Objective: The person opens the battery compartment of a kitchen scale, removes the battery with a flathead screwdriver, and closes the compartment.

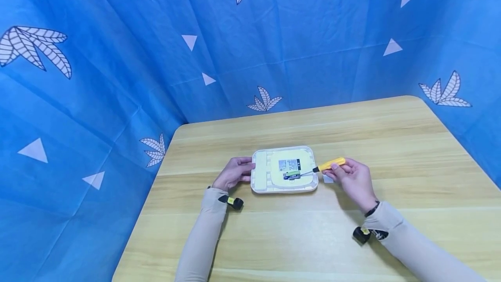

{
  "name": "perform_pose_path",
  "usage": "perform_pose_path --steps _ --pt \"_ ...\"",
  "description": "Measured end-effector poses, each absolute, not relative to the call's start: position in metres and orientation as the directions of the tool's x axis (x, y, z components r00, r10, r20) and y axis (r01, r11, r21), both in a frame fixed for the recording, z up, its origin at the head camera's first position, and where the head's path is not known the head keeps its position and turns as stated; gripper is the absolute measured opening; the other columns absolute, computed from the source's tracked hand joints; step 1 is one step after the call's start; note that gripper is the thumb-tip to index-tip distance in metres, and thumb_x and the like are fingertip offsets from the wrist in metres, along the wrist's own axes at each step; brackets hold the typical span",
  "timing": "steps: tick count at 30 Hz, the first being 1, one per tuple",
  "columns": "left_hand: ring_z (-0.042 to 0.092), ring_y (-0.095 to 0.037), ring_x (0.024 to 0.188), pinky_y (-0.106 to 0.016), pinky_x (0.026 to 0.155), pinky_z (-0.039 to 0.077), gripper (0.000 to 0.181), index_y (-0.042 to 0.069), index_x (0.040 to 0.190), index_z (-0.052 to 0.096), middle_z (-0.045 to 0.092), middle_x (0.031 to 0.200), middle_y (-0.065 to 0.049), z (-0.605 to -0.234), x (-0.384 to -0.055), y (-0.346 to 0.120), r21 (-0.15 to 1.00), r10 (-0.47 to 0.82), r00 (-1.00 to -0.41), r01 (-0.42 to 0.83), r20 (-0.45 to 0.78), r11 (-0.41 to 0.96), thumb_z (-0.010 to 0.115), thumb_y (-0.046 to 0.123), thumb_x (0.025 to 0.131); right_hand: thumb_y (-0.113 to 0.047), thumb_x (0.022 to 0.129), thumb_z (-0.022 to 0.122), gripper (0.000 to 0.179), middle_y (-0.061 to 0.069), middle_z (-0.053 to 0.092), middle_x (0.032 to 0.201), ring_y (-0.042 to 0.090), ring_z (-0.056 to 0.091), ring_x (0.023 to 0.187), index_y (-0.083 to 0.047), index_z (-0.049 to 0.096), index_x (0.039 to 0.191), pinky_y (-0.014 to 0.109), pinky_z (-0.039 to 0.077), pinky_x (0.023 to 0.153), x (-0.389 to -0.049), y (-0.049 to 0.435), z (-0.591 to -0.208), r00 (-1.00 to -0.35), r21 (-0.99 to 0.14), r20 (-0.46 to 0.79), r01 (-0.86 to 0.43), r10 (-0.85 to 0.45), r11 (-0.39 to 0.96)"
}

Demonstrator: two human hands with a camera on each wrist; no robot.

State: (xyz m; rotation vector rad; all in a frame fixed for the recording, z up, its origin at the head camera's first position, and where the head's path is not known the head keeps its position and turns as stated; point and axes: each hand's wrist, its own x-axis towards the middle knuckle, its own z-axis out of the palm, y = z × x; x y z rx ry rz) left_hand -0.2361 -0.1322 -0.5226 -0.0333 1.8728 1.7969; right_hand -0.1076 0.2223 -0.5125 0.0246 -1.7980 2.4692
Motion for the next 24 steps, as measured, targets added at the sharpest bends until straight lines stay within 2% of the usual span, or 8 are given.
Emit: perform_pose_path --steps 7,12,15,19,22,24 --pt "0.071 -0.015 0.077 -0.023 0.067 0.063 0.049 -0.006 0.14 0.046 0.066 0.119 -0.02 -0.524 -0.236 -0.133 0.921 0.341 -0.856 -0.375 -0.389 0.11 0.062 0.007 0.095 -0.005 0.096 0.061 0.031 0.014 0.077 0.092 0.021 0.076 0.089 0.012 0.048 0.118 0.028 0.058 0.087 -0.111 0.227 -0.521 -0.998 -0.908 -0.057 0.042 0.022 -0.417" --pt "0.072 -0.015 0.079 -0.024 0.068 0.063 0.051 -0.006 0.141 0.044 0.065 0.121 -0.021 -0.524 -0.236 -0.133 0.919 0.344 -0.853 -0.38 -0.393 0.108 0.062 0.006 0.095 -0.003 0.095 0.061 0.028 0.013 0.077 0.093 0.021 0.076 0.089 0.012 0.05 0.117 0.028 0.057 0.087 -0.11 0.226 -0.519 -0.999 -0.915 -0.019 0.007 0.027 -0.403" --pt "0.072 -0.016 0.08 -0.024 0.068 0.064 0.051 -0.006 0.142 0.044 0.065 0.121 -0.021 -0.524 -0.237 -0.133 0.919 0.343 -0.854 -0.379 -0.391 0.106 0.062 0.006 0.095 0.0 0.093 0.062 0.03 0.011 0.077 0.095 0.019 0.076 0.087 0.016 0.051 0.117 0.029 0.058 0.084 -0.109 0.223 -0.514 -0.995 -0.945 0.086 -0.098 0.054 -0.311" --pt "0.072 -0.016 0.08 -0.024 0.069 0.064 0.051 -0.006 0.142 0.044 0.065 0.122 -0.022 -0.525 -0.237 -0.133 0.921 0.347 -0.855 -0.374 -0.386 0.103 0.062 0.007 0.096 0.001 0.093 0.062 0.032 0.006 0.077 0.096 0.014 0.076 0.085 0.021 0.051 0.116 0.03 0.061 0.079 -0.106 0.216 -0.508 -0.972 -0.971 0.22 -0.226 0.079 -0.082" --pt "0.072 -0.016 0.079 -0.024 0.069 0.064 0.051 -0.006 0.142 0.044 0.065 0.122 -0.022 -0.525 -0.237 -0.133 0.921 0.348 -0.854 -0.376 -0.388 0.104 0.062 0.007 0.095 0.0 0.094 0.062 0.03 0.005 0.077 0.097 0.011 0.075 0.085 0.019 0.053 0.116 0.029 0.062 0.077 -0.105 0.212 -0.505 -0.964 -0.966 0.256 -0.251 0.072 0.068" --pt "0.072 -0.016 0.079 -0.024 0.068 0.064 0.052 -0.006 0.142 0.044 0.065 0.122 -0.022 -0.525 -0.237 -0.133 0.92 0.348 -0.853 -0.377 -0.39 0.108 0.062 0.007 0.095 -0.001 0.095 0.061 0.03 0.005 0.077 0.097 0.011 0.075 0.084 0.018 0.053 0.116 0.028 0.062 0.076 -0.104 0.21 -0.504 -0.962 -0.96 0.264 -0.255 0.067 0.118"
